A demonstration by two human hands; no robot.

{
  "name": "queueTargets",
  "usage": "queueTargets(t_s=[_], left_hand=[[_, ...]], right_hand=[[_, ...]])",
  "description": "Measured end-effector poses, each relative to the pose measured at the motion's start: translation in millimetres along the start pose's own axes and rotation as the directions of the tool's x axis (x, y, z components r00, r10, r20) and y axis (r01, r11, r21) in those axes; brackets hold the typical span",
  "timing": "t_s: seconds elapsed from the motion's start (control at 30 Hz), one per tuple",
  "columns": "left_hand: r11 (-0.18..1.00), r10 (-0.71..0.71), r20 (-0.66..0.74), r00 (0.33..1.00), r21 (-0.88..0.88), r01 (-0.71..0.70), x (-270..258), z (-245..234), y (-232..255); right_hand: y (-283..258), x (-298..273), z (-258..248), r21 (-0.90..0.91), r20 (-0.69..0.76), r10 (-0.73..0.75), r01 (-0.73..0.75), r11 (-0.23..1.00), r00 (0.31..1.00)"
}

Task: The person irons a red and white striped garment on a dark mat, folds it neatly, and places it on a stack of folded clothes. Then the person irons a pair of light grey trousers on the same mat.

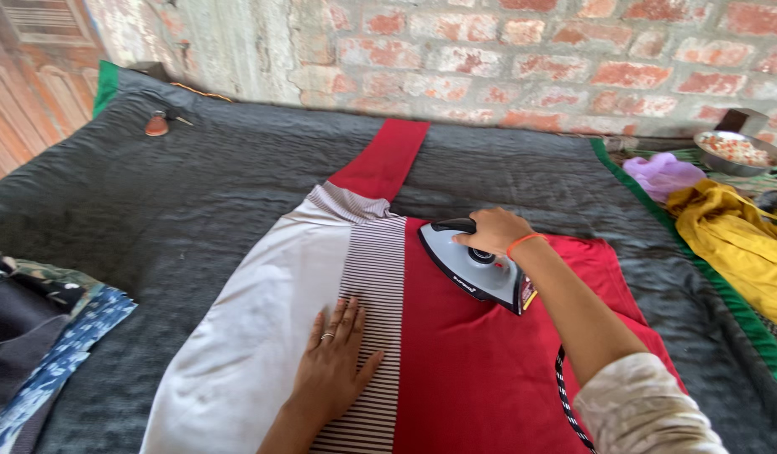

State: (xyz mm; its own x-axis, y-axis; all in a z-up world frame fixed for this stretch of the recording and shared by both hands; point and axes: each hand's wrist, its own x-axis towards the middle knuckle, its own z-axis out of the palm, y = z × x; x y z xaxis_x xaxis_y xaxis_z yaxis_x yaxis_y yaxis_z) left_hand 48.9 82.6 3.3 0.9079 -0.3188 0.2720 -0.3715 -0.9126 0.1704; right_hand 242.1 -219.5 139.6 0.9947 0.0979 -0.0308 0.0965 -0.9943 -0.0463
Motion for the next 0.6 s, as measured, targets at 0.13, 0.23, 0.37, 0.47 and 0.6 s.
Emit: queueTargets(t_s=[0.13,0.23,0.37,0.47,0.6], left_hand=[[0.999,0.026,-0.057,0.998,0.036,-0.024,-1,4,-2],[0.998,0.047,-0.105,0.993,0.045,-0.043,0,6,-2],[0.996,0.064,-0.142,0.988,0.072,-0.054,0,8,-4],[0.994,0.072,-0.174,0.982,0.09,-0.057,-1,7,-5],[0.995,0.063,-0.172,0.983,0.089,-0.049,-1,6,-3]], right_hand=[[46,-27,-5,-0.031,-0.024,-0.012,0.011,0.999,1.0],[74,-36,-8,-0.014,-0.028,0.074,-0.074,0.997,0.997],[87,-25,-8,-0.005,-0.051,0.131,-0.131,0.991,0.99],[90,-26,-4,0.045,-0.049,0.149,-0.147,0.988,0.988],[102,-54,-9,0.017,0.021,0.138,-0.138,0.99,0.99]])
